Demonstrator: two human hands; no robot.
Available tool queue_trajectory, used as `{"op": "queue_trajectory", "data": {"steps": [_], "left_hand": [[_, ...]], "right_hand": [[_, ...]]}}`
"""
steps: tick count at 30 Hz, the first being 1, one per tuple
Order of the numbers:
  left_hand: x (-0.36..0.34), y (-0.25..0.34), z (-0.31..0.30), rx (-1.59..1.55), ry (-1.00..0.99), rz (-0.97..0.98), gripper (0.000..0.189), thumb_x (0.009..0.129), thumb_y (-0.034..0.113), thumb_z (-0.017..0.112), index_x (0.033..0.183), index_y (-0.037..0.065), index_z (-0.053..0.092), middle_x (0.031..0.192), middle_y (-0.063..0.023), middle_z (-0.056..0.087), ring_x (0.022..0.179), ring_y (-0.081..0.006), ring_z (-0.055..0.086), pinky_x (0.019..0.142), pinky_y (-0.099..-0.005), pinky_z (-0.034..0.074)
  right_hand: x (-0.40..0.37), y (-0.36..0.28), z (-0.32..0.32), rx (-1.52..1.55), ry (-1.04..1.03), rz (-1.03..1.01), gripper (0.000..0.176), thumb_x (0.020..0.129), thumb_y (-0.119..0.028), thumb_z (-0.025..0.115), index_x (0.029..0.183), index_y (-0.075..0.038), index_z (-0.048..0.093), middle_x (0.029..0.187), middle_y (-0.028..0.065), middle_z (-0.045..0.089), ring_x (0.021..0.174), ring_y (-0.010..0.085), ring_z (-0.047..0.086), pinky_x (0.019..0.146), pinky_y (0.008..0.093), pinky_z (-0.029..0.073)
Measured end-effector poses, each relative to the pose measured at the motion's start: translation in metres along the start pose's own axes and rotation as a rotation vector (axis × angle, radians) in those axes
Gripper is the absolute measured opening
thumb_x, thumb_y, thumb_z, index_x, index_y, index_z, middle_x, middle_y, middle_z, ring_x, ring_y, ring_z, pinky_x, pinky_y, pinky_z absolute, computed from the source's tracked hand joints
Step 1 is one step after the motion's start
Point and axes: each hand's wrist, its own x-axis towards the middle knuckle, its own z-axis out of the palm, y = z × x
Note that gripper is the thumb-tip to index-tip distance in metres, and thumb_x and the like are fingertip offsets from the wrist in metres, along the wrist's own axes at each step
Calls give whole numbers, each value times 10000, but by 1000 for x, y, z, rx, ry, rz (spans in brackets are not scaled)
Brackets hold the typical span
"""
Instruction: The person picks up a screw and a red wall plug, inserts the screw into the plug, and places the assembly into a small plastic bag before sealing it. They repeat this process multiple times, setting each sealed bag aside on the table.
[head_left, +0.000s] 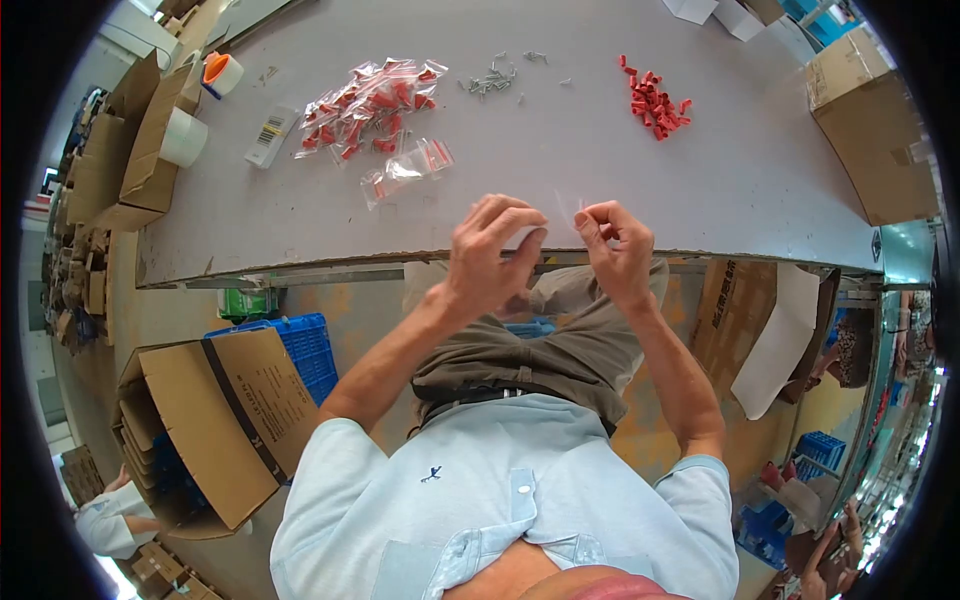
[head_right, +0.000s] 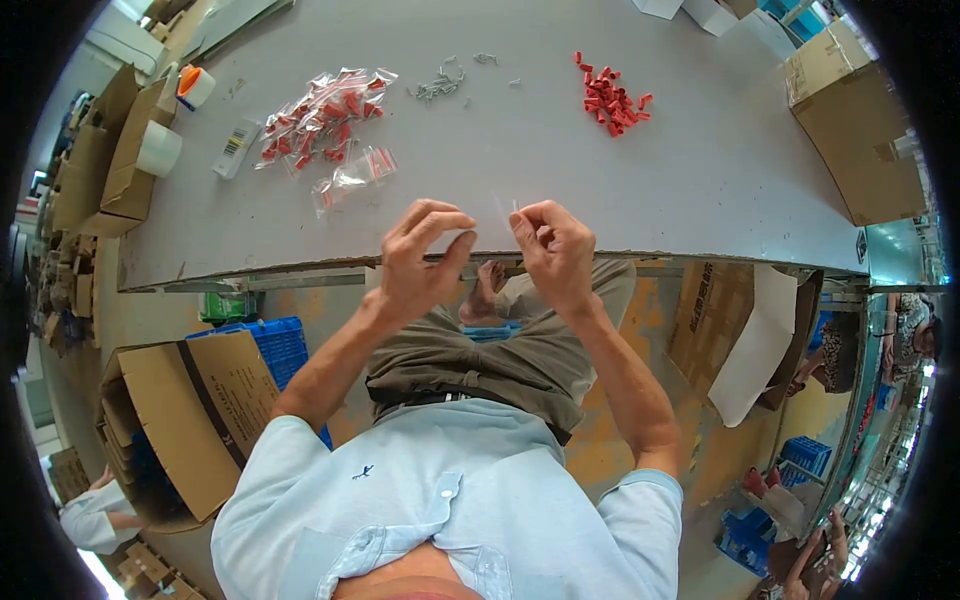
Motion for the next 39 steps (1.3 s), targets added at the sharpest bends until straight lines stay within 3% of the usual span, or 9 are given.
{"op": "queue_trajectory", "data": {"steps": [1, 9, 16, 23, 28, 34, 36, 37, 39], "left_hand": [[-1, 5, 8, -89, 23, -88, 205, 823, -7, 786, 1017, 30, 731, 985, -105, 720, 921, -272, 699, 796, -379, 559], [6, 15, 42, -410, 9, -403, 240, 924, -58, 704, 1157, -19, 744, 1102, -116, 734, 980, -168, 716, 868, -287, 592], [13, 19, 49, -391, 21, -412, 222, 886, -11, 746, 1107, 5, 762, 1026, -133, 755, 921, -223, 742, 827, -342, 599], [14, 4, 56, -261, -30, -374, 192, 845, 6, 797, 1020, 0, 717, 977, -83, 728, 897, -165, 710, 828, -313, 589], [19, -3, 49, -244, -58, -296, 185, 829, -13, 778, 994, 7, 696, 921, -71, 734, 868, -158, 715, 795, -312, 592], [21, -8, 46, -360, -57, -391, 127, 893, -28, 722, 1016, -12, 693, 918, -87, 751, 832, -154, 736, 780, -301, 611], [25, -11, 42, -682, -92, -702, 112, 919, -23, 708, 1029, -28, 690, 923, -101, 747, 836, -161, 738, 789, -296, 622], [27, -12, 38, -684, -88, -702, 112, 919, -23, 708, 1029, -28, 690, 923, -101, 747, 836, -161, 738, 789, -296, 622], [33, -14, 32, -827, -191, -794, 124, 922, -11, 717, 1041, -33, 687, 932, -115, 745, 844, -171, 741, 786, -294, 628]], "right_hand": [[2, -3, 0, 162, 4, 224, 124, 983, -118, 731, 927, -10, 712, 780, 38, 697, 640, 92, 599, 570, 264, 494], [-2, 0, 10, 274, 107, 195, 174, 1018, -163, 699, 1004, 4, 742, 813, 60, 737, 658, 70, 612, 572, 251, 500], [-3, -7, -3, 186, 37, 144, 315, 1074, -271, 614, 1104, 19, 733, 954, 146, 745, 833, 197, 700, 670, 326, 550], [-5, -15, -6, -19, -4, -50, 539, 1083, -469, 539, 1221, 22, 713, 1080, 188, 715, 995, 287, 694, 780, 380, 565], [-9, -22, -7, 265, -75, 190, 585, 1072, -515, 543, 1301, 0, 697, 1167, 165, 688, 1011, 251, 682, 805, 356, 563], [-8, -18, -12, 247, -102, 209, 424, 1024, -375, 688, 1295, -50, 715, 1174, 133, 684, 1006, 199, 664, 799, 325, 544], [1, -12, -26, 31, 1, 100, 399, 1002, -335, 721, 1277, -46, 718, 1177, 128, 686, 1003, 187, 670, 798, 320, 538], [6, -10, -31, -184, 102, -4, 377, 981, -295, 755, 1259, -42, 721, 1181, 122, 688, 1000, 174, 676, 798, 315, 533], [21, -8, -33, -125, 120, -29, 355, 972, -285, 767, 1223, -38, 724, 1157, 107, 696, 980, 162, 674, 792, 315, 530]]}}
